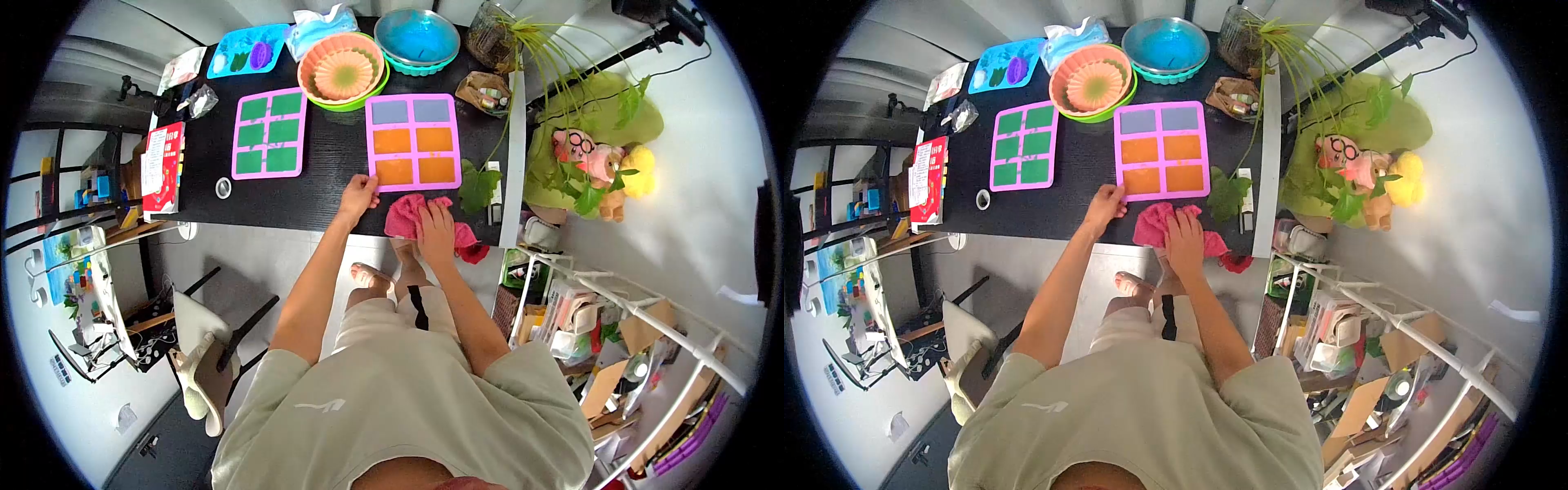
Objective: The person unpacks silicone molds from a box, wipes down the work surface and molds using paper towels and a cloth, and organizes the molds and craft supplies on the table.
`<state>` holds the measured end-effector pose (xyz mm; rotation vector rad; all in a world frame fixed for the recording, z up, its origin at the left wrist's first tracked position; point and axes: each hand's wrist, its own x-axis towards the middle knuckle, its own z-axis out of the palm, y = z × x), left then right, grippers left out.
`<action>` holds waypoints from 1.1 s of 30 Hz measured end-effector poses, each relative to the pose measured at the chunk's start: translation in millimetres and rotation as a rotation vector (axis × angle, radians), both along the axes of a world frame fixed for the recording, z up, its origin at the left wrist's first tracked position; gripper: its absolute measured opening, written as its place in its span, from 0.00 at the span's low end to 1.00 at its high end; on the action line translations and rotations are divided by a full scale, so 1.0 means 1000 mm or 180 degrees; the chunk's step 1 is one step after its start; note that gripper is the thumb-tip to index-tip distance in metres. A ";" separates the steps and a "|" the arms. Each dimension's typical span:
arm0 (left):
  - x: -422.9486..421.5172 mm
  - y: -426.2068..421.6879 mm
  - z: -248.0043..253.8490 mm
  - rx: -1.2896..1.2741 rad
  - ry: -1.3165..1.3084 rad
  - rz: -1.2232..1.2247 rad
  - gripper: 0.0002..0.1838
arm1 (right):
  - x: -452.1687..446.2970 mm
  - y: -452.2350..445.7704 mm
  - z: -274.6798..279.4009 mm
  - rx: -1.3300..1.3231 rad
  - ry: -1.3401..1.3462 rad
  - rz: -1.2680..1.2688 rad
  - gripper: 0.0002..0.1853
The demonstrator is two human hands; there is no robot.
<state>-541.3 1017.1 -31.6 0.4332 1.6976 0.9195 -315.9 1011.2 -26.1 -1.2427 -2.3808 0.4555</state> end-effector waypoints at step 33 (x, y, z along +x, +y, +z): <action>-0.054 -0.236 0.018 0.0161 -0.0438 0.2139 0.10 | -0.133 0.229 -0.020 0.0866 -0.0145 -0.1477 0.18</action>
